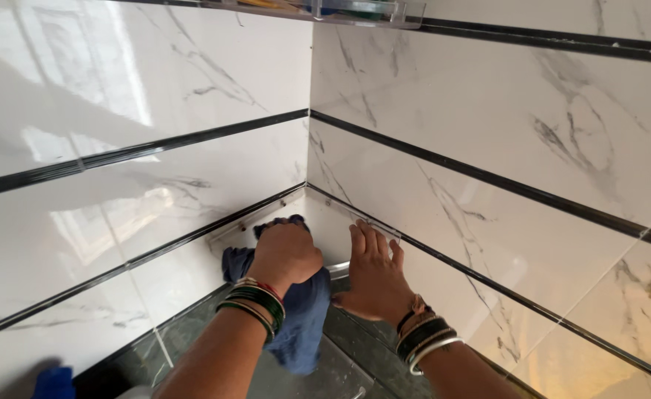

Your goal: The person wipes a plastic corner shelf and the adjacent tiled wall with a cloth.

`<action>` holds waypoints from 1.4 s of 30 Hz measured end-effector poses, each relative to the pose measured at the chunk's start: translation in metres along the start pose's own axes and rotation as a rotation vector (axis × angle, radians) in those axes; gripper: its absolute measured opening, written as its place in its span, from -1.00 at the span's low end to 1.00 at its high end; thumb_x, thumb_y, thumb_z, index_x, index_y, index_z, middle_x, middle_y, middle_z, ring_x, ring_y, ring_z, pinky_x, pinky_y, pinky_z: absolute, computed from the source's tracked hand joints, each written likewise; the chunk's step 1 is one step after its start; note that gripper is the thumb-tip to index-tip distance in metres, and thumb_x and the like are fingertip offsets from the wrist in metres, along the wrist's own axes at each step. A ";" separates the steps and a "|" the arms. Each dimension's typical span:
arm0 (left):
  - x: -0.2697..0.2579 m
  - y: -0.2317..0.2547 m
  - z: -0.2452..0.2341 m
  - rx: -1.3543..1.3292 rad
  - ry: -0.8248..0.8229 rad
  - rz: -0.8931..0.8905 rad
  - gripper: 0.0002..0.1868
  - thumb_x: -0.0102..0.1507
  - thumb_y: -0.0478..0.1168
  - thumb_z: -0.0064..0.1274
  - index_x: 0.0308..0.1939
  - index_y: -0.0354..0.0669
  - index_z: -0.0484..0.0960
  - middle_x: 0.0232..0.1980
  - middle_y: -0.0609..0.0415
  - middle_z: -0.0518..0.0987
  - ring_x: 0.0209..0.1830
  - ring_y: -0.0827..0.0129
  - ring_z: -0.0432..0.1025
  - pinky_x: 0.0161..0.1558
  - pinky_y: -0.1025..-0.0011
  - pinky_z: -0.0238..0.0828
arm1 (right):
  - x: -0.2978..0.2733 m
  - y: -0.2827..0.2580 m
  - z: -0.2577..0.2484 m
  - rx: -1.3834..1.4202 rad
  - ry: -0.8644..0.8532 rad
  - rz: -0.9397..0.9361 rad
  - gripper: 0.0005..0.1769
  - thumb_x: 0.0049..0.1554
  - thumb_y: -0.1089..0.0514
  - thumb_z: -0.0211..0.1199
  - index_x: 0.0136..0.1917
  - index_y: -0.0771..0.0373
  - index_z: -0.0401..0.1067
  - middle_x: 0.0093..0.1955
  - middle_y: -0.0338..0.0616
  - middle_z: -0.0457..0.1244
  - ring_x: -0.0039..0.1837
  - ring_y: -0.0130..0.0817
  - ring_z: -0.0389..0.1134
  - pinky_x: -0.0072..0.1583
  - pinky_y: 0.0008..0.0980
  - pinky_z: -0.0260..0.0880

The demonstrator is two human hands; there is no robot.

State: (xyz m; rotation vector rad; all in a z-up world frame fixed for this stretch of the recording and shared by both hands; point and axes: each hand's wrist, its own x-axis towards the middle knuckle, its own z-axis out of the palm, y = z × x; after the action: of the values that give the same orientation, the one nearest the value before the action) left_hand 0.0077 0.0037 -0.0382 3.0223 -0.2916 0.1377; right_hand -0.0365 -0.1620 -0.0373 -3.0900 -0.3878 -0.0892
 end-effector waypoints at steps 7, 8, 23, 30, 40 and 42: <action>0.062 -0.010 0.022 -0.114 -0.061 0.161 -0.33 0.31 -0.08 -0.31 0.53 -0.01 0.10 0.61 0.02 0.06 0.58 0.01 -0.01 0.49 0.10 -0.02 | 0.002 -0.006 -0.004 0.009 -0.022 0.035 0.53 -0.12 -0.32 0.54 0.58 0.41 -0.49 0.69 0.12 -0.41 0.70 0.00 -0.43 0.57 0.22 -0.33; 0.069 -0.008 0.023 -0.122 -0.092 0.143 -0.32 0.31 -0.06 -0.33 0.55 0.06 0.06 0.64 0.08 -0.01 0.61 0.03 -0.08 0.51 0.11 -0.07 | 0.002 -0.007 -0.004 0.009 -0.029 0.039 0.53 -0.12 -0.32 0.54 0.58 0.41 -0.50 0.69 0.12 -0.42 0.70 0.01 -0.44 0.57 0.22 -0.33; -0.037 0.007 -0.033 -0.111 -0.149 -0.217 -0.17 0.23 0.25 -0.16 0.56 0.14 0.14 0.62 0.09 0.10 0.61 0.05 0.00 0.49 -0.17 -0.07 | 0.004 0.005 0.008 -0.057 0.011 0.017 0.57 -0.17 -0.38 0.57 0.61 0.36 -0.44 0.68 0.10 -0.33 0.70 -0.04 -0.36 0.59 0.13 -0.25; -0.049 0.004 -0.027 -0.107 -0.107 -0.161 -0.31 0.31 0.20 -0.32 0.31 -0.13 0.54 0.41 -0.14 0.50 0.44 0.03 0.37 0.39 0.05 0.32 | 0.002 -0.002 0.006 -0.076 0.012 0.026 0.51 -0.12 -0.30 0.54 0.60 0.40 -0.45 0.68 0.13 -0.33 0.70 0.00 -0.36 0.58 0.18 -0.26; 0.053 0.003 0.005 -0.099 -0.156 -0.084 -0.24 0.31 0.05 -0.33 0.62 0.12 -0.03 0.70 0.06 -0.11 0.66 -0.04 -0.14 0.54 -0.02 -0.09 | 0.002 -0.002 0.002 0.004 0.011 0.016 0.44 -0.08 -0.20 0.51 0.58 0.41 -0.47 0.67 0.19 -0.39 0.70 0.04 -0.42 0.57 0.22 -0.33; 0.062 0.003 0.009 -0.092 -0.133 -0.093 -0.24 0.31 0.06 -0.32 0.61 0.12 -0.02 0.69 0.06 -0.11 0.66 -0.02 -0.13 0.54 -0.01 -0.10 | 0.000 -0.003 0.001 0.018 0.004 0.015 0.45 -0.08 -0.21 0.52 0.58 0.39 -0.47 0.67 0.17 -0.40 0.70 0.03 -0.43 0.57 0.21 -0.34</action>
State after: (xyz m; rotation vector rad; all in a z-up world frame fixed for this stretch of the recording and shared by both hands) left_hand 0.0688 -0.0120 -0.0405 2.9510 -0.1620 -0.0822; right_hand -0.0367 -0.1589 -0.0385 -3.0736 -0.3634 -0.0910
